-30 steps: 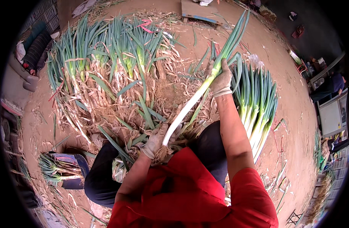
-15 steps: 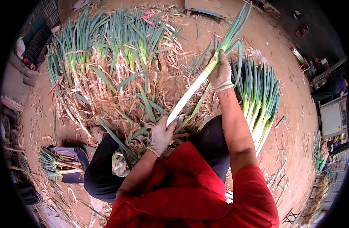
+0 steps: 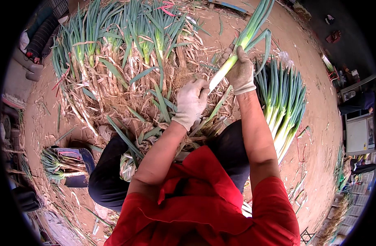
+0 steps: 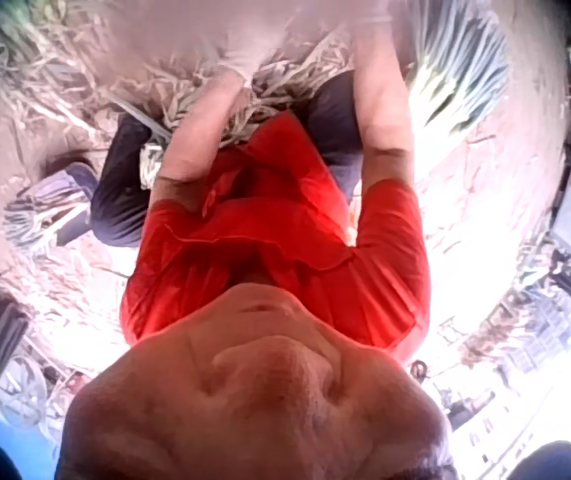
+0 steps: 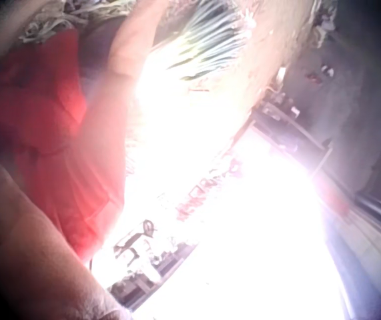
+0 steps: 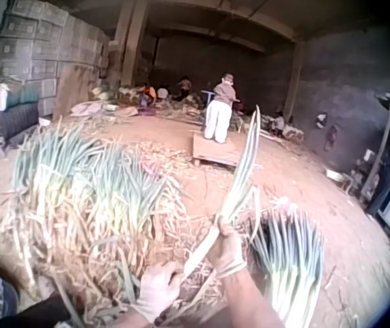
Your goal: The person processes leeks by hand and using a knife. The person picks up individual leeks from a pile, peels away the outer dirty layers, trims the roots with a knife, and places the cleaned leeks into a bunch or a crate.
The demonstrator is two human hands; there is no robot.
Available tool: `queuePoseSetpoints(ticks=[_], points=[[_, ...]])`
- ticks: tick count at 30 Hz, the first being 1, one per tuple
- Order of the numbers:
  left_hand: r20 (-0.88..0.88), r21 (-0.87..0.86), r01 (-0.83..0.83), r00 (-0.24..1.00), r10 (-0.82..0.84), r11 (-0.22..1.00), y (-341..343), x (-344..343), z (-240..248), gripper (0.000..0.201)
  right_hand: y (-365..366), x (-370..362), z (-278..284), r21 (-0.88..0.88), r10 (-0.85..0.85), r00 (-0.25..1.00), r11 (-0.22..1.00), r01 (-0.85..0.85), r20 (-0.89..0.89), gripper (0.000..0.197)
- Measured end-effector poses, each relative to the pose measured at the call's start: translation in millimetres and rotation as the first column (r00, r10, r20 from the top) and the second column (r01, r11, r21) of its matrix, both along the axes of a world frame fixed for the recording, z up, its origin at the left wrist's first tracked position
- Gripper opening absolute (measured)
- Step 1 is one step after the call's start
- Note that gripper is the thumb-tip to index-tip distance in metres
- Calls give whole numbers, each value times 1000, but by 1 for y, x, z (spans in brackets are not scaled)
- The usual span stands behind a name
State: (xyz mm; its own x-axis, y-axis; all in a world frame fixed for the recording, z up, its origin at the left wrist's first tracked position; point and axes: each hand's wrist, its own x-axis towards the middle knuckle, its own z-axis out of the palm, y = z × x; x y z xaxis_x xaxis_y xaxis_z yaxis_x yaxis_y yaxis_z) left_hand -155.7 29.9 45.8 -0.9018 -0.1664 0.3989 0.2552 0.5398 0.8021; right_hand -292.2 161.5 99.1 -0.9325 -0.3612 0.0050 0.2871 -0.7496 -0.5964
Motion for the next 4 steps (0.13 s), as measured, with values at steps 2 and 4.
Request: queuePoseSetpoints(ticks=[2,4], points=[[102,-366,140,989,-110,920,-3,11,-1,25,11,-11,-4,4,-24,999,1000,24,-30,23],[153,-457,221,974,-168,862,-6,23,-20,27,25,-23,-11,15,-11,1000,1000,12,-16,23]])
